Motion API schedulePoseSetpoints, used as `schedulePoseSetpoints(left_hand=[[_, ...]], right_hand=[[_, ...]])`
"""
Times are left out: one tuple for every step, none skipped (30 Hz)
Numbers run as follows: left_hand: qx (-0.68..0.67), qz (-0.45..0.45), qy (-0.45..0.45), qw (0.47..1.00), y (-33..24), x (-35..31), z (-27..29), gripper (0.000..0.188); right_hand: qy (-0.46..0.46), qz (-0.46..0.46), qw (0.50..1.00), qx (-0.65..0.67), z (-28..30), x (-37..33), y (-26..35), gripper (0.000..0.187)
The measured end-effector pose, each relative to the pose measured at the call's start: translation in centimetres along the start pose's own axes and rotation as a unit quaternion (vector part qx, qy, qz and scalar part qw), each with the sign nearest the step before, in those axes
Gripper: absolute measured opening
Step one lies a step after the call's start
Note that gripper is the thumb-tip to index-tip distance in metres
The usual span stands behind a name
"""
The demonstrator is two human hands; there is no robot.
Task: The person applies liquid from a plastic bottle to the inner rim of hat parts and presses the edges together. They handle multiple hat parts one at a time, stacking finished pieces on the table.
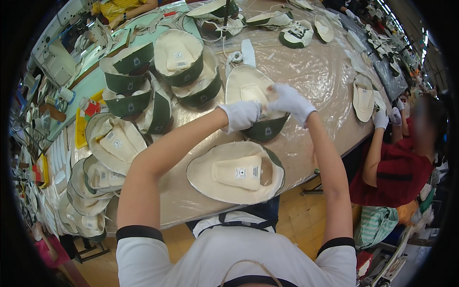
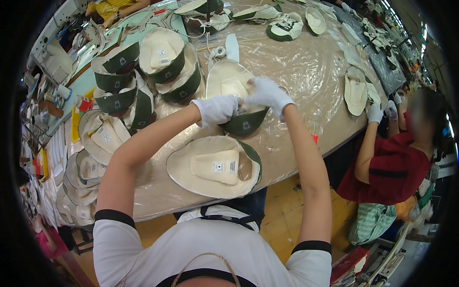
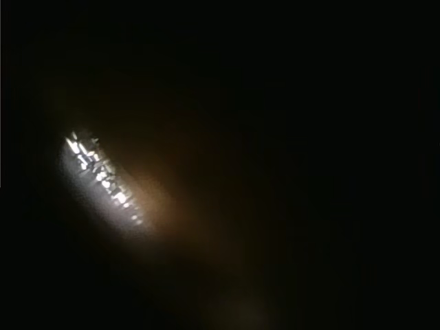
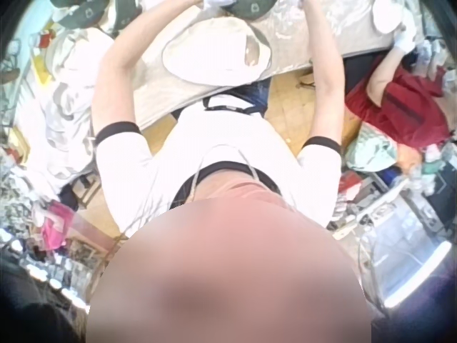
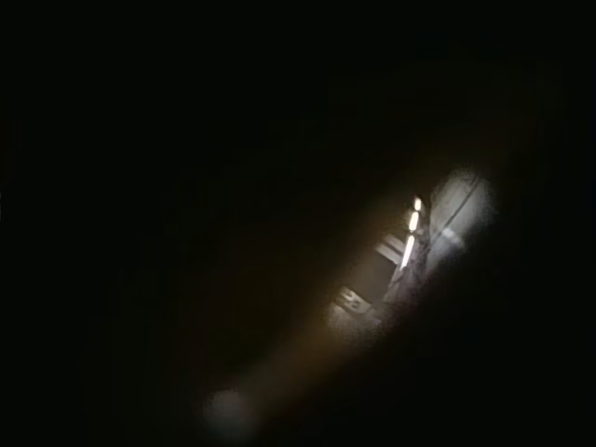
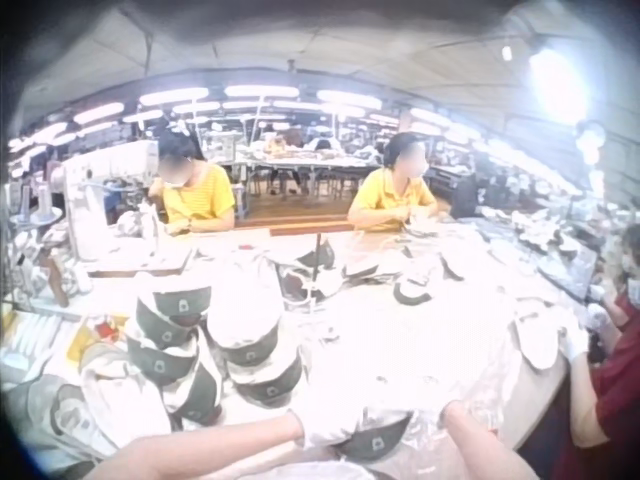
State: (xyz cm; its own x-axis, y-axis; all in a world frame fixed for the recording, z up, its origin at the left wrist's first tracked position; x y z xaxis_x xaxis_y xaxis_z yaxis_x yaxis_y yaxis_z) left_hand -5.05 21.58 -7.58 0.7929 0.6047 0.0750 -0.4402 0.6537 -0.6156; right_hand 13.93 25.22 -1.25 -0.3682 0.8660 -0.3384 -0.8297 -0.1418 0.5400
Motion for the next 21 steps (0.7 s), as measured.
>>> schedulePoseSetpoints(left_hand=[[0.000, 0.012, 0.019, 1.000, -0.1, 0.1, 0.1, 0.016], [-0.003, 0.025, 0.037, 0.999, -0.1, 0.2, 0.3, 0.017], [-0.031, 0.048, 0.065, 0.996, 0.0, 0.3, 0.5, 0.020], [-0.059, 0.070, 0.093, 0.991, 0.1, 0.5, 0.8, 0.023], [-0.098, 0.077, 0.115, 0.986, 0.3, 0.6, 1.1, 0.026], [-0.156, 0.070, 0.112, 0.979, 0.6, 0.3, 1.8, 0.033], [-0.223, 0.065, 0.091, 0.968, 0.8, 0.1, 2.1, 0.033], [-0.293, 0.060, 0.065, 0.952, 0.9, -0.3, 2.4, 0.034], [-0.360, 0.055, 0.038, 0.930, 0.8, -0.7, 2.6, 0.034], [-0.351, 0.114, 0.025, 0.929, 0.6, -1.0, 2.9, 0.035], [-0.365, 0.120, -0.022, 0.923, 0.1, -1.4, 3.0, 0.036], [-0.373, 0.127, -0.071, 0.916, -0.7, -1.8, 3.3, 0.036], [-0.374, 0.164, -0.112, 0.906, -1.8, -2.3, 3.5, 0.037], [-0.310, 0.193, -0.167, 0.916, -2.9, -3.0, 4.2, 0.035], [-0.226, 0.238, -0.212, 0.921, -4.4, -3.8, 4.5, 0.034], [-0.139, 0.278, -0.255, 0.916, -6.0, -4.6, 4.8, 0.034], [-0.050, 0.312, -0.296, 0.901, -7.6, -5.4, 4.9, 0.033], [-0.066, 0.287, -0.299, 0.908, -9.2, -6.6, 4.5, 0.032], [-0.083, 0.262, -0.301, 0.913, -11.0, -8.0, 3.5, 0.031], [-0.068, 0.261, -0.273, 0.923, -12.6, -8.7, 2.0, 0.034], [-0.053, 0.261, -0.246, 0.932, -13.9, -9.2, 0.3, 0.038]], right_hand=[[-0.034, -0.031, 0.986, 0.162, 0.3, -0.7, -0.3, 0.056], [-0.107, 0.022, 0.977, 0.181, 1.0, -1.9, -0.5, 0.051], [-0.185, 0.055, 0.964, 0.185, 1.8, -3.6, -0.8, 0.047], [-0.206, 0.049, 0.944, 0.253, 2.0, -5.2, -0.9, 0.043], [-0.228, 0.055, 0.918, 0.321, 2.0, -7.1, -0.9, 0.038], [-0.209, 0.038, 0.923, 0.321, 1.9, -9.1, -0.9, 0.036], [-0.191, 0.016, 0.927, 0.321, 1.9, -11.5, -0.9, 0.033], [-0.170, 0.022, 0.931, 0.322, 1.5, -13.8, -0.8, 0.030], [-0.165, -0.032, 0.930, 0.328, 0.6, -15.8, -0.7, 0.029], [-0.152, -0.034, 0.929, 0.337, -0.4, -17.6, -0.6, 0.028], [-0.151, -0.076, 0.927, 0.335, -1.5, -19.1, -0.6, 0.027], [-0.146, -0.096, 0.925, 0.337, -2.5, -20.4, -0.7, 0.026], [-0.141, -0.122, 0.921, 0.342, -3.4, -21.4, -0.7, 0.025], [-0.142, -0.121, 0.930, 0.315, -4.2, -22.0, -0.8, 0.023], [-0.144, -0.128, 0.936, 0.293, -5.1, -22.4, -0.7, 0.022], [-0.142, -0.165, 0.939, 0.268, -5.8, -22.9, -0.8, 0.021], [-0.153, -0.128, 0.947, 0.250, -6.3, -23.2, -0.7, 0.021], [-0.159, -0.122, 0.952, 0.230, -7.0, -23.4, -0.5, 0.020], [-0.165, -0.117, 0.957, 0.209, -7.7, -23.6, -0.3, 0.020], [-0.165, -0.130, 0.949, 0.234, -8.5, -23.7, -0.2, 0.021], [-0.178, -0.135, 0.944, 0.243, -9.2, -23.7, -0.2, 0.021]])
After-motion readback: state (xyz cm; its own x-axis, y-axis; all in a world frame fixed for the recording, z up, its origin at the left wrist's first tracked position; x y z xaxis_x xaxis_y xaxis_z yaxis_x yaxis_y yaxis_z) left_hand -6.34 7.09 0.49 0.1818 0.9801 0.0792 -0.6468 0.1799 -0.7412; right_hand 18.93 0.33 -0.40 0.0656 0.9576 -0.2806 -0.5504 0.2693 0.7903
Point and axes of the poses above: each hand's wrist, its own x-axis towards the middle knuckle, its own z-axis out of the back of the hand, y = z × x, the point moved 1 cm from there along x, towards the middle knuckle, and after that the axes turned 4 degrees about -z, right-handed, at the moved point
